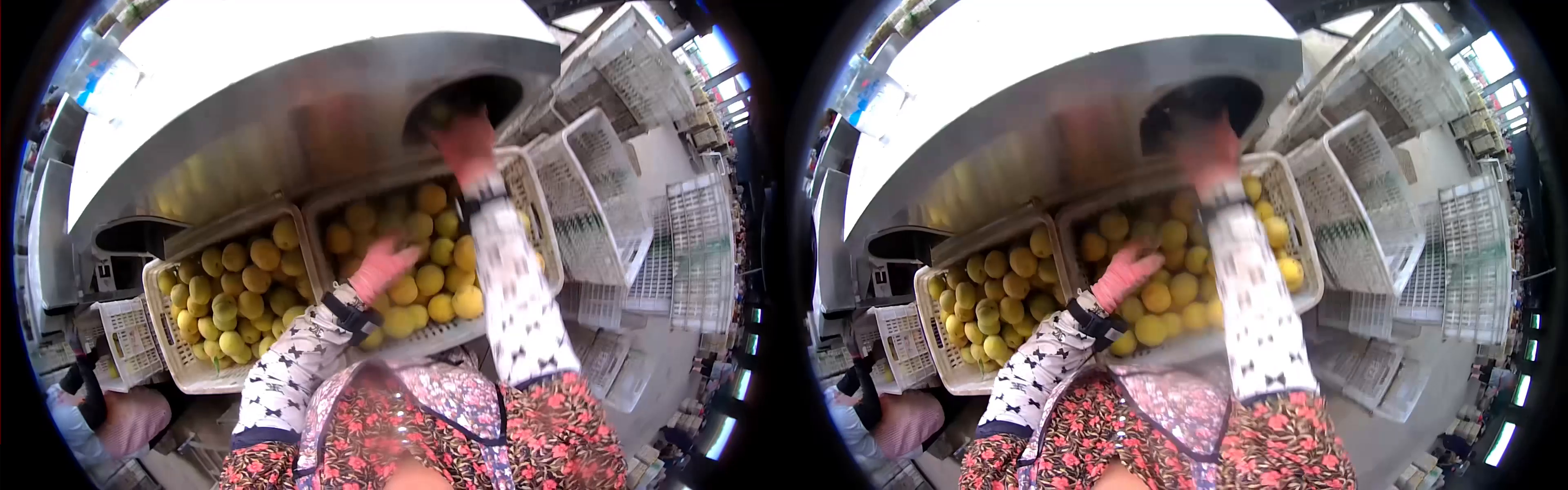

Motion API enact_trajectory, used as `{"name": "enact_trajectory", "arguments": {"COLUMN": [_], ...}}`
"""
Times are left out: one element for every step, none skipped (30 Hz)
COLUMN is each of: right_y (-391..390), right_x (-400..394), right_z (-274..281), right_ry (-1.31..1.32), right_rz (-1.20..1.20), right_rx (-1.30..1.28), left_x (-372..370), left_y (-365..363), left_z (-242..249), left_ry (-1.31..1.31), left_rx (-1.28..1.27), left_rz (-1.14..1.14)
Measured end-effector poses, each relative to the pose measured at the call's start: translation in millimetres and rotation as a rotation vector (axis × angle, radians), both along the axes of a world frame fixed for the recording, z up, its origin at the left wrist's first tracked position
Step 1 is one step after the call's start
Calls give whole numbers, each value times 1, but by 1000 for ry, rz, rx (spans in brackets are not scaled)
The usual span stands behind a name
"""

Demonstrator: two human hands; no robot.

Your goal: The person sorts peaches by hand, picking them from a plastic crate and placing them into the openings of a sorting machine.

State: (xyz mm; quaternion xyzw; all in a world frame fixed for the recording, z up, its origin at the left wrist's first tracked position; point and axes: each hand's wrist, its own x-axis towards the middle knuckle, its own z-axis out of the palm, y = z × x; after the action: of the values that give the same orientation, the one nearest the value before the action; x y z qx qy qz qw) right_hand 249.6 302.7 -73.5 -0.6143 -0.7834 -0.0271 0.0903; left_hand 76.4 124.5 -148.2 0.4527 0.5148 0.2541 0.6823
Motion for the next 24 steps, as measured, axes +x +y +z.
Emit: {"name": "enact_trajectory", "arguments": {"right_y": [-1, -2, -28, -44, -71, -92, -106, -122, -135, -143, -149, -156, -162, -162, -163, -166, -168, -168, -167, -166, -165, -164, -161, -160], "right_x": [-3, -7, 9, 23, 36, 47, 65, 67, 68, 71, 73, 74, 71, 72, 73, 75, 79, 86, 92, 92, 90, 89, 91, 96], "right_z": [15, 30, 21, 24, 16, 15, -19, -34, -45, -61, -80, -95, -110, -112, -115, -117, -120, -123, -124, -109, -82, -66, -65, -66], "right_ry": [104, 208, 444, 685, 548, 479, 269, 115, -39, -140, -237, -332, -410, -399, -389, -379, -377, -376, -378, -256, -135, -16, 179, 489], "right_rz": [-20, -44, -14, 31, 14, 16, 20, -5, -30, 18, 67, 114, 119, 124, 126, 122, 159, 197, 239, 244, 251, 263, 19, -11], "right_rx": [-60, -116, 59, 282, 152, -209, -380, -517, -648, -643, -637, -629, -581, -564, -548, -532, -526, -518, -508, -507, -504, -501, -603, -617], "left_x": [0, -3, 0, 2, 4, 7, 10, 13, 15, 17, 18, 19, 19, 20, 20, 21, 26, 31, 35, 39, 43, 45, 46, 46], "left_y": [-16, -30, -56, -61, -65, -68, -71, -73, -77, -75, -73, -71, -69, -67, -66, -62, -53, -47, -46, -45, -45, -44, -45, -44], "left_z": [-6, -12, -21, -24, -27, -29, -31, -33, -39, -37, -33, -30, -36, -43, -50, -58, -59, -61, -64, -68, -73, -80, -92, -103], "left_ry": [167, 329, 455, 597, 638, 679, 723, 770, 813, 830, 849, 868, 868, 866, 862, 837, 810, 784, 813, 856, 900, 944, 903, 859], "left_rx": [72, 153, 212, 318, 362, 408, 456, 504, 578, 579, 579, 579, 618, 655, 695, 624, 555, 489, 522, 582, 642, 699, 661, 626], "left_rz": [-213, -424, -641, -841, -890, -940, -988, -1032, -1028, -1042, -1059, -1078, -1023, -971, -920, -899, -878, -854, -838, -836, -830, -820, -766, -714]}}
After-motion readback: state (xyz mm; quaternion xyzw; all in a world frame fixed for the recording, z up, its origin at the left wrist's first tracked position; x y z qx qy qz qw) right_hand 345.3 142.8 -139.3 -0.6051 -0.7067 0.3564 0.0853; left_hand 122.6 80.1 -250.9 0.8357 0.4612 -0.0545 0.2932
